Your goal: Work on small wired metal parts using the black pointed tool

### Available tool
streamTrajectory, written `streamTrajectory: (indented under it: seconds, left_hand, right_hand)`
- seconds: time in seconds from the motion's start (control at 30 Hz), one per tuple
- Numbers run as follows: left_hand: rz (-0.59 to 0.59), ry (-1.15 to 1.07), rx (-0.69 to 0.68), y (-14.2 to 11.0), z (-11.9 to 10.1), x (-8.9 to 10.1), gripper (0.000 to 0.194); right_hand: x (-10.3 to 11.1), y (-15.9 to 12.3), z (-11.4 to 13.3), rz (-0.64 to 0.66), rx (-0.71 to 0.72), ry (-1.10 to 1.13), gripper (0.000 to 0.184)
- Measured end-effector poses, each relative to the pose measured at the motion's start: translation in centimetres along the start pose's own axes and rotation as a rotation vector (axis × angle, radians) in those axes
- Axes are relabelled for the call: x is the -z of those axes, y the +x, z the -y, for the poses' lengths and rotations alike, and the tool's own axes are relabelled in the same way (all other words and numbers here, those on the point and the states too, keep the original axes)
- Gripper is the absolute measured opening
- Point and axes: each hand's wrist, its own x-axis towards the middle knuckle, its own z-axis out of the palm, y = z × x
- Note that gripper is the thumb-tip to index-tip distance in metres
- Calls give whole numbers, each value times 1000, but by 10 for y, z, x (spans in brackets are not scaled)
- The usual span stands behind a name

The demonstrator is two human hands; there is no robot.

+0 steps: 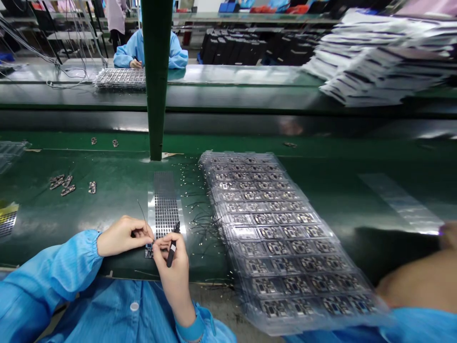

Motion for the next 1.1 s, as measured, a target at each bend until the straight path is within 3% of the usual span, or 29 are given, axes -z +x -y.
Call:
streamTrajectory:
  seconds: [0.23,0.37,0.53,0.7,0.83,1.1]
  left_hand:
    - [13,-7,77,1,-2,-6,13]
    - [12,-51,99,2,-2,-5,15]
    - [0,-62,122,3,3,1,15]
    - [116,-54,45,1,0,-4,14]
    - [237,-54,-71,3,-5,-14,11]
    - [230,19,-109,6,-1,-13,12]
  right_hand:
    - [-5,-2,-4,-61,45,-50,16]
    - [0,-1,-3,-58,1,-11,17]
    - [37,-9,-4,-129,-118,142,37]
    - [70,-15,0,23,-256,44,48]
    - [69,-4,10,27,-231,-85,41]
    - [57,14,4,-12,-182,-179,37]
